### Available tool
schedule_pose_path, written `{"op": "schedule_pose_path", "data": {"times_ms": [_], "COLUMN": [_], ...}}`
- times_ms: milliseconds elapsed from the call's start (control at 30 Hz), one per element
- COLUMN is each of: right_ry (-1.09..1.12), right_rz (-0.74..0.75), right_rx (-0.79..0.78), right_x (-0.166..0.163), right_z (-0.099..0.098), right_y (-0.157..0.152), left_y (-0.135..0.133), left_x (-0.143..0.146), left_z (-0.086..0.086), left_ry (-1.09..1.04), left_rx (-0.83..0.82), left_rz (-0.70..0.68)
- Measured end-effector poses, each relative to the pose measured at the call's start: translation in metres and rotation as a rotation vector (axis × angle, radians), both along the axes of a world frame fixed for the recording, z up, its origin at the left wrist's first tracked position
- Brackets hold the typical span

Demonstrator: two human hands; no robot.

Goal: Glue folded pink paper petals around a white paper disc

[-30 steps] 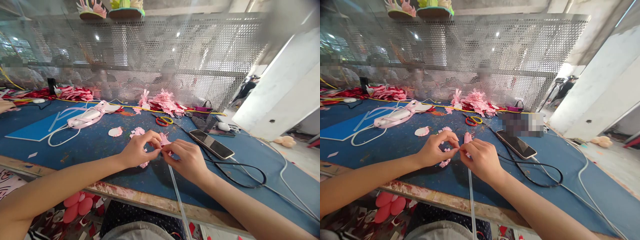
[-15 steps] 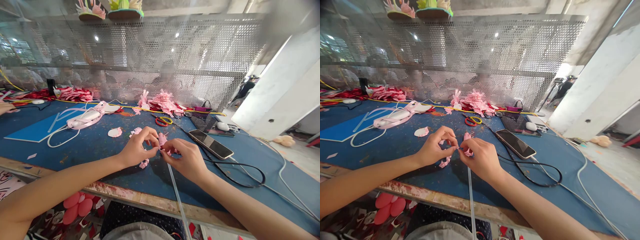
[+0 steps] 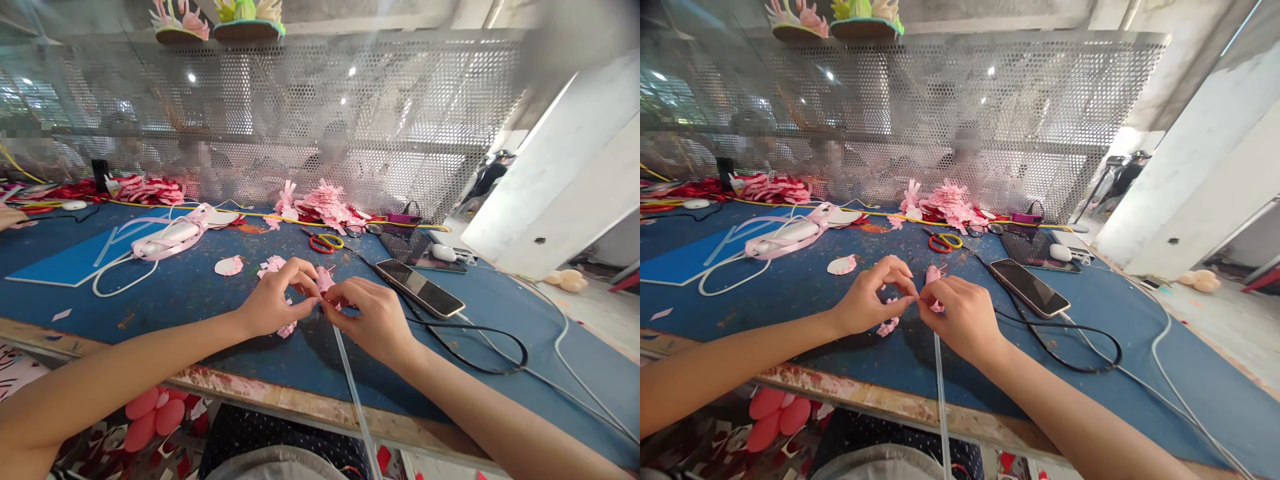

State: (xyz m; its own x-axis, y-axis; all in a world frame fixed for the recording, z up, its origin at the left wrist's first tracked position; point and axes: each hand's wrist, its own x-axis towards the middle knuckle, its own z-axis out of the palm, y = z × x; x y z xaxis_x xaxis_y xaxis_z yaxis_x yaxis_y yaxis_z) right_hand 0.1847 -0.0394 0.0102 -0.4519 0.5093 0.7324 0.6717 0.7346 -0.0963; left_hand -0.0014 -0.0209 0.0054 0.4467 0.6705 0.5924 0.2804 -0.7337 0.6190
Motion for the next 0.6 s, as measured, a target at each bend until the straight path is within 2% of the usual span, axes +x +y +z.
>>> {"op": "schedule_pose_path", "data": {"times_ms": [133,333,500,600], "right_ry": [-0.011,-0.017,-0.015,-0.019], "right_rz": [0.003,0.002,-0.017,-0.02], "right_rx": [0.017,0.023,0.021,0.021], "right_x": [0.001,0.0,0.001,0.001], "right_z": [0.0,0.0,0.001,0.001], "right_y": [0.0,0.0,0.0,0.0], "left_y": [0.0,0.006,0.02,0.027], "left_x": [0.0,-0.002,-0.007,-0.008], "left_z": [0.0,0.001,-0.002,-0.006], "left_ry": [0.0,0.007,0.2,0.294], "left_rx": [-0.011,-0.043,-0.302,-0.325], "left_rz": [-0.021,0.029,-0.051,-0.034]}}
